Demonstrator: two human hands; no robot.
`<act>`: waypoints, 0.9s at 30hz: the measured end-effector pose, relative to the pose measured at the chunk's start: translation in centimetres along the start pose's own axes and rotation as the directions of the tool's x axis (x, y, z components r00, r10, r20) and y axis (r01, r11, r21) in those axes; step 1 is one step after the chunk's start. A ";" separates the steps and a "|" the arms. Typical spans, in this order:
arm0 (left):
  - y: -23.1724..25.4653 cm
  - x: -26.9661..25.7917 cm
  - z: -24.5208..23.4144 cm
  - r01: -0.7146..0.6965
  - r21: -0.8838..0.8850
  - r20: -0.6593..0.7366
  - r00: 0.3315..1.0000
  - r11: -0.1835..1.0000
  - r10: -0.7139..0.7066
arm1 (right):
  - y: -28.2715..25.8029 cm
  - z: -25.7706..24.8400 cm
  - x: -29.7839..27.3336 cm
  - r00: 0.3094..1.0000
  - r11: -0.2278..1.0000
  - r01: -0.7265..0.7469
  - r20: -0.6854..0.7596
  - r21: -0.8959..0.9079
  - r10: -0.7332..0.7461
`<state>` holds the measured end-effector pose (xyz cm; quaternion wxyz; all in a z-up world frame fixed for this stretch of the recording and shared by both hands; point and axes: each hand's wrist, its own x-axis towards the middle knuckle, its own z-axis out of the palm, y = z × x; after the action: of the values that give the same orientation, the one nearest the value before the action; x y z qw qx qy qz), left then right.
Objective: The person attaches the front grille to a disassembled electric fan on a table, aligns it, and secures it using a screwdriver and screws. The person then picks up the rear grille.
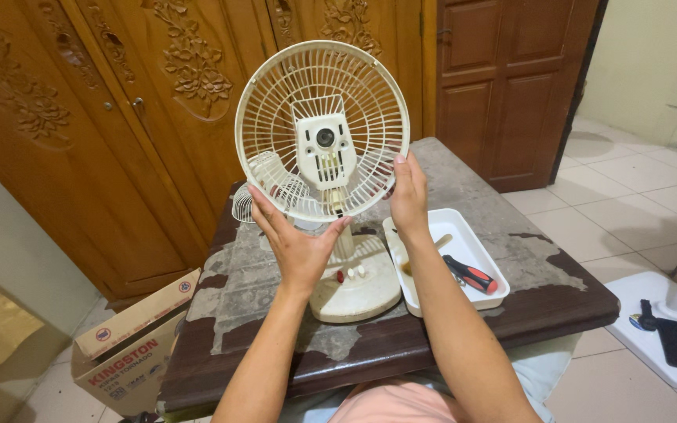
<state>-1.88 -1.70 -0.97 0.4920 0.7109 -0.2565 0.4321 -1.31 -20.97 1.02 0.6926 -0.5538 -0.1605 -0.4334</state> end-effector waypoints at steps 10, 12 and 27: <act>-0.1 -0.1 0.1 0.003 -0.004 -0.006 1.000 1.000 -0.003 | -0.2 -0.1 0.0 1.000 1.000 -0.019 -0.001 0.025 0.019; -0.1 -0.1 0.0 -0.003 -0.012 -0.008 1.000 1.000 0.002 | -0.3 -0.1 -0.1 1.000 0.999 -0.012 -0.003 0.031 0.012; -0.5 -0.5 0.2 -0.052 0.018 -0.032 0.998 0.998 0.053 | -5.6 -7.9 -1.2 0.985 0.988 0.134 -0.122 0.077 -0.124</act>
<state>-1.62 -1.67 -1.65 0.4785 0.7010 -0.2633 0.4586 -8.38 -27.70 1.08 0.6941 -0.4860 -0.1735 -0.5019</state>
